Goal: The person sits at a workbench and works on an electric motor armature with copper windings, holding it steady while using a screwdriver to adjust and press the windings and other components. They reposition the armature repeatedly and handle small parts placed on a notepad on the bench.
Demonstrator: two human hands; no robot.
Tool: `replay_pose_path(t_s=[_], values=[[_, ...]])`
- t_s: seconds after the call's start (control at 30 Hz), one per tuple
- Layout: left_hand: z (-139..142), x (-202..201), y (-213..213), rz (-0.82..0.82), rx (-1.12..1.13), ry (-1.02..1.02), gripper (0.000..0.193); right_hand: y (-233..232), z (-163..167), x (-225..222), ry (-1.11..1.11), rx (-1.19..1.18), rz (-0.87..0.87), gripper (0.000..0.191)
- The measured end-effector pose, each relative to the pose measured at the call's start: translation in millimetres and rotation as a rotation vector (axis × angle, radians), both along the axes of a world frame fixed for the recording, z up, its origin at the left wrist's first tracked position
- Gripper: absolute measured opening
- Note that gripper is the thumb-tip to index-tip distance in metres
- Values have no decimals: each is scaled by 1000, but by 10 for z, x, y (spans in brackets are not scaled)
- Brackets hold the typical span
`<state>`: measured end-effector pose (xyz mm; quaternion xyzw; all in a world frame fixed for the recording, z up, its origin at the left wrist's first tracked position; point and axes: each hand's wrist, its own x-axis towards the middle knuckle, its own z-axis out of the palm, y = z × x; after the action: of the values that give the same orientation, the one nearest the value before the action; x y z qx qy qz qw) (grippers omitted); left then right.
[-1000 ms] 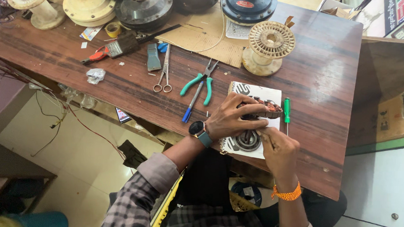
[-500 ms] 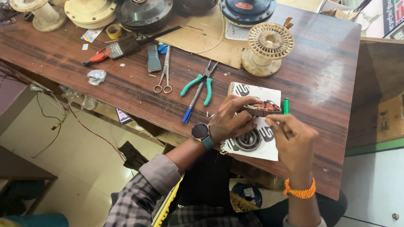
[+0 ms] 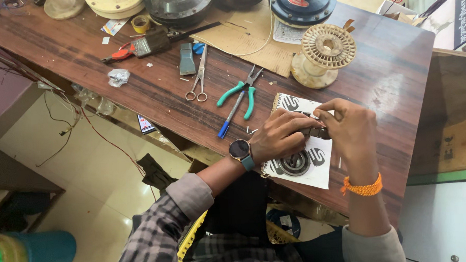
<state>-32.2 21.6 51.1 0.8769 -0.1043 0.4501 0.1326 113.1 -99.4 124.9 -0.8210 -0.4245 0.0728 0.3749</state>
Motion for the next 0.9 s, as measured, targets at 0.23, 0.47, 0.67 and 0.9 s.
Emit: replay_pose_path(t_s=[0.23,0.47,0.67,0.9], values=[[-74,87,28,-65,-174,12,28,-245,-102,72,21,88,-116,13],[-113,126,-19,-68,-232,28,32,-693,-307,-9,137,256,-113,13],[-34,132,-140,-51,-235,43,27,-831,-473,-160,90,310,-36,14],[34,155,-257,-58,-215,43,29,-932,-512,-182,112,427,-45,12]])
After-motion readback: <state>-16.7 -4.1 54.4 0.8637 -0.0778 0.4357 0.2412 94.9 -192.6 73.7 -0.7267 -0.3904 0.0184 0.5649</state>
